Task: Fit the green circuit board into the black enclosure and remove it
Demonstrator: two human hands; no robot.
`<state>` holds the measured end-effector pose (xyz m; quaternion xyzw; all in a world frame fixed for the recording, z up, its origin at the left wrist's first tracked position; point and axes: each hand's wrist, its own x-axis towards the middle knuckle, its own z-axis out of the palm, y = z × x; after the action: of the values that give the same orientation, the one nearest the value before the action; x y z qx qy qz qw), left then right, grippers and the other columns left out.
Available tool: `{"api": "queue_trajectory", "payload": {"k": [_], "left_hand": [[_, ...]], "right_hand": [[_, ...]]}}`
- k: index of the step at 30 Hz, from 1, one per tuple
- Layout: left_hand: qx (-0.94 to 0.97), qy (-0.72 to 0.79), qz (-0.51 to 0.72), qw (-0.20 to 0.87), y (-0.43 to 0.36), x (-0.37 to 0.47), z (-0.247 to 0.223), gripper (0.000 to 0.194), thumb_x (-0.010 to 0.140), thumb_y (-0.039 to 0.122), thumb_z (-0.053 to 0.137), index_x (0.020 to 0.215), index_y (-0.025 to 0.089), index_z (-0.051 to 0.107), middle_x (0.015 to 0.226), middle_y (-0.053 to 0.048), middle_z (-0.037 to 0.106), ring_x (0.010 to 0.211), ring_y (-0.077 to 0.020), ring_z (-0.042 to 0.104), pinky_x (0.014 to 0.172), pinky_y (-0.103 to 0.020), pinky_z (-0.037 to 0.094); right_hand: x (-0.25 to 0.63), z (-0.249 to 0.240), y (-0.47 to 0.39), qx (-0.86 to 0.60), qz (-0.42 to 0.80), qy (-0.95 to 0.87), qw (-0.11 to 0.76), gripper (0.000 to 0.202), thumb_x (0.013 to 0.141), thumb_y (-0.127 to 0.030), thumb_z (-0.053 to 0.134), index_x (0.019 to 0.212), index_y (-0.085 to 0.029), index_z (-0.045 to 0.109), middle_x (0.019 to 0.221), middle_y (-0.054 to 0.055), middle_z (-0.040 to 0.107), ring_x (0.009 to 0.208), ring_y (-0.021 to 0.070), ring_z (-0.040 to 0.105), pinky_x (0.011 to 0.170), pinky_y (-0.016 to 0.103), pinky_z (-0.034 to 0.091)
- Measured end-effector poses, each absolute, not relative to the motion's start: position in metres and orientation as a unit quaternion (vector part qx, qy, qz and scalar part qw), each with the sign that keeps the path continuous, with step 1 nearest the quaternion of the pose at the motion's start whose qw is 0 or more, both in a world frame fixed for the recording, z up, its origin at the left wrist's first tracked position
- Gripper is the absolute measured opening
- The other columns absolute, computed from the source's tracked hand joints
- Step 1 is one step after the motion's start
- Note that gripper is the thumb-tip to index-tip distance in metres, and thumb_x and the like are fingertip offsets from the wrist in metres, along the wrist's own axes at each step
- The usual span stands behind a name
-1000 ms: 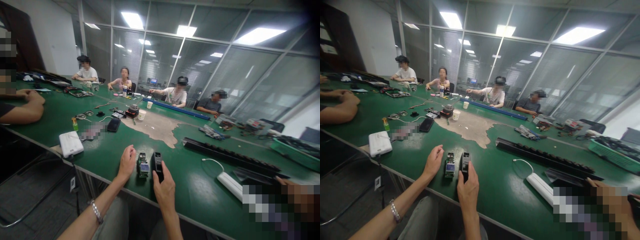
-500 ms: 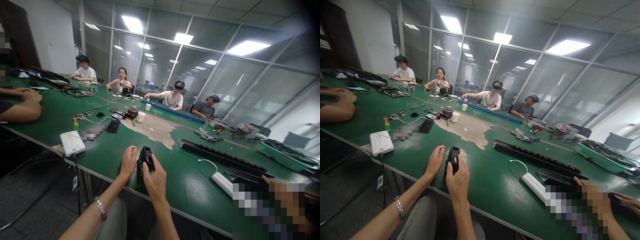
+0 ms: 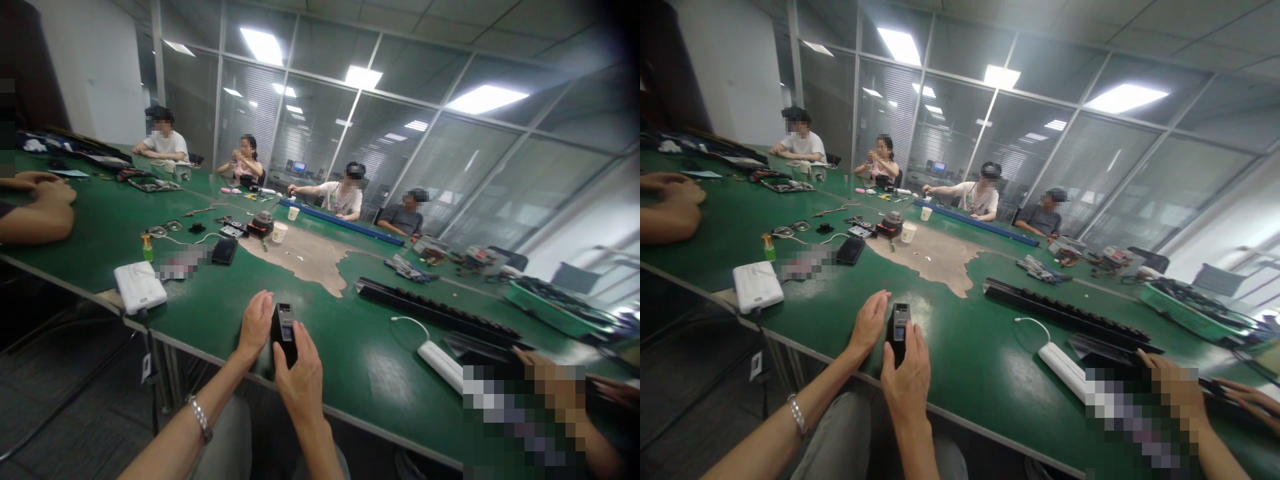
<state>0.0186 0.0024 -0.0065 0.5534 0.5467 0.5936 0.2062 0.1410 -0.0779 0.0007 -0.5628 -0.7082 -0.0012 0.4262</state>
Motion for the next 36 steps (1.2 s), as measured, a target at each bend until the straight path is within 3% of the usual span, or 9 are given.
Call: {"api": "queue_trajectory", "payload": {"k": [4,9,14,19,24,31,36], "left_hand": [[0.558,0.548,0.586,0.213,0.003,0.020,-0.008,0.040,0.095,0.036,0.034,0.111,0.019,0.065,0.126,-0.009,0.061,0.123,-0.0193,0.051,0.111,-0.039,0.034],[0.550,0.558,0.580,0.221,0.004,0.022,-0.007,0.039,0.092,0.029,0.034,0.115,0.016,0.064,0.128,-0.010,0.060,0.123,-0.0195,0.052,0.111,-0.040,0.035],[0.534,0.570,0.582,0.227,0.005,0.022,-0.007,0.039,0.087,0.021,0.037,0.113,0.015,0.065,0.126,-0.009,0.062,0.122,-0.0203,0.053,0.112,-0.040,0.035],[0.528,0.576,0.582,0.227,0.004,0.022,-0.007,0.041,0.088,0.023,0.036,0.116,0.015,0.064,0.127,-0.010,0.061,0.123,-0.0214,0.053,0.111,-0.042,0.035],[0.542,0.569,0.578,0.219,0.003,0.023,-0.005,0.044,0.089,0.025,0.033,0.118,0.012,0.064,0.128,-0.011,0.061,0.123,-0.0201,0.053,0.112,-0.039,0.035],[0.568,0.569,0.558,0.209,-0.002,0.023,-0.001,0.043,0.088,0.024,0.033,0.105,0.018,0.071,0.126,-0.006,0.063,0.123,-0.0184,0.053,0.112,-0.038,0.035],[0.560,0.573,0.565,0.197,0.000,0.025,-0.004,0.043,0.090,0.026,0.032,0.110,0.015,0.068,0.125,-0.009,0.063,0.122,-0.0178,0.054,0.112,-0.037,0.035]], "right_hand": [[0.141,0.000,-0.077,-0.567,0.007,-0.702,0.430,0.058,0.087,-0.037,0.055,0.137,-0.010,0.044,0.137,0.019,0.049,0.127,0.0308,0.046,0.102,0.049,0.041],[0.138,0.002,-0.070,-0.572,0.048,-0.694,0.434,0.050,0.088,-0.031,0.052,0.133,-0.009,0.049,0.128,0.018,0.058,0.117,0.0281,0.056,0.099,0.045,0.045],[0.138,0.028,-0.064,-0.569,0.047,-0.673,0.471,0.048,0.087,-0.032,0.053,0.131,-0.011,0.052,0.125,0.016,0.060,0.114,0.0269,0.058,0.098,0.042,0.046],[0.160,0.049,-0.058,-0.571,0.038,-0.638,0.515,0.051,0.087,-0.035,0.054,0.133,-0.012,0.051,0.129,0.015,0.058,0.119,0.0254,0.055,0.102,0.040,0.042],[0.187,0.024,-0.059,-0.604,0.060,-0.619,0.498,0.053,0.085,-0.035,0.056,0.132,-0.012,0.051,0.129,0.015,0.058,0.119,0.0257,0.055,0.103,0.040,0.041],[0.194,-0.001,-0.060,-0.612,0.068,-0.631,0.473,0.054,0.085,-0.034,0.053,0.132,-0.008,0.050,0.129,0.017,0.058,0.119,0.0267,0.054,0.103,0.042,0.040],[0.196,-0.008,-0.058,-0.603,0.036,-0.643,0.471,0.061,0.083,-0.036,0.056,0.135,-0.006,0.046,0.137,0.020,0.049,0.128,0.0294,0.045,0.107,0.047,0.035]]}}
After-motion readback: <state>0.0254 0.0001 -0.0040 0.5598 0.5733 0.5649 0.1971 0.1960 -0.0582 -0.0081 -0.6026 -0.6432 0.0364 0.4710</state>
